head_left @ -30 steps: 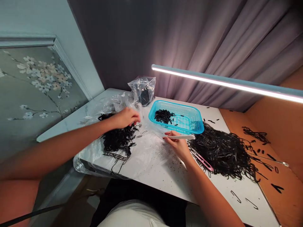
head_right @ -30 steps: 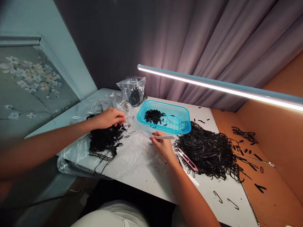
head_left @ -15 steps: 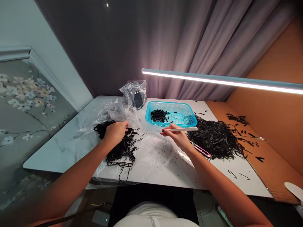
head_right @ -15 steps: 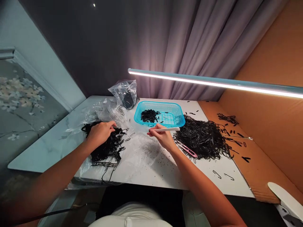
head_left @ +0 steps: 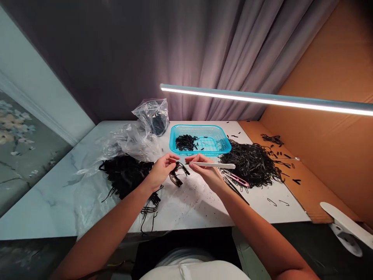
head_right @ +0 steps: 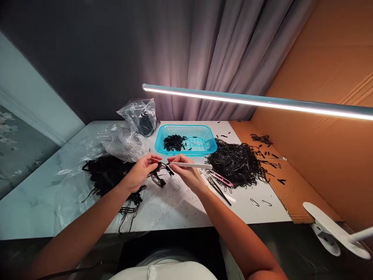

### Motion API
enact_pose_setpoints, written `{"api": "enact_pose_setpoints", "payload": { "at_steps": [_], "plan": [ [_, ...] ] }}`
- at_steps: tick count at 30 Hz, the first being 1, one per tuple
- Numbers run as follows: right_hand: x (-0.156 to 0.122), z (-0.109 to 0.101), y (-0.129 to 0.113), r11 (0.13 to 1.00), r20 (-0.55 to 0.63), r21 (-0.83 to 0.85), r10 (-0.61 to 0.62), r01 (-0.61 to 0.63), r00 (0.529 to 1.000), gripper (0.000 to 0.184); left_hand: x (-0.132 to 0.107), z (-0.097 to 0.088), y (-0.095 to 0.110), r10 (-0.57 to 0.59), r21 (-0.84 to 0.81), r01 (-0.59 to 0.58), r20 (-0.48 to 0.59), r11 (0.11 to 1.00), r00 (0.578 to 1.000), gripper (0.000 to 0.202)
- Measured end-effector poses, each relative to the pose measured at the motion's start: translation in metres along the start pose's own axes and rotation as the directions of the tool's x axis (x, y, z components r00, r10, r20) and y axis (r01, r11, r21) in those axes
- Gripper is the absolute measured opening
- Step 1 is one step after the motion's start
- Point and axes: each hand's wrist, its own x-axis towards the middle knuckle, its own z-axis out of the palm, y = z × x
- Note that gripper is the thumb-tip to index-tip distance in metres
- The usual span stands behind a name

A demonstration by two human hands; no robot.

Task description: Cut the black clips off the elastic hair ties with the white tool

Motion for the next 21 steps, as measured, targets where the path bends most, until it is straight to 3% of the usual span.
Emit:
{"api": "enact_pose_setpoints", "payload": {
  "at_steps": [3, 6, 11, 14, 17, 19, 21],
  "plan": [
    [-0.002, -0.004, 0.01, 0.997, 0.021, 0.02, 0.073, -0.073, 0.997, 0.026, 0.006, 0.012, -0.016, -0.06, -0.126, 0.073, 0.108, 0.989, 0.992, 0.024],
    [-0.003, -0.007, 0.018, 0.985, 0.053, 0.056, 0.158, -0.161, 0.986, 0.026, 0.009, 0.013, -0.022, 0.009, -0.116, 0.008, 0.149, 0.993, 0.989, 0.028],
    [0.002, -0.019, 0.02, 0.969, 0.07, 0.091, 0.226, -0.232, 0.972, 0.029, 0.014, -0.002, -0.028, 0.085, 0.275, -0.099, 0.062, 0.956, 0.994, 0.024],
    [0.007, -0.028, 0.017, 0.961, 0.121, 0.078, 0.255, -0.265, 0.96, 0.03, 0.014, -0.008, -0.029, 0.002, 0.477, -0.07, 0.143, 0.876, 0.99, 0.027],
    [0.011, -0.034, 0.017, 0.966, 0.121, 0.034, 0.251, -0.256, 0.96, 0.028, 0.012, -0.002, -0.026, -0.044, 0.559, -0.139, 0.301, 0.818, 0.952, 0.031],
    [0.012, -0.036, 0.018, 0.969, 0.134, 0.04, 0.237, -0.244, 0.962, 0.027, 0.011, 0.007, -0.024, 0.035, 0.575, -0.227, 0.325, 0.786, 0.945, 0.028],
    [0.013, -0.035, 0.02, 0.969, 0.153, 0.074, 0.223, -0.236, 0.963, 0.026, 0.01, 0.017, -0.023, 0.091, 0.543, -0.244, 0.293, 0.804, 0.952, 0.025]
  ]
}}
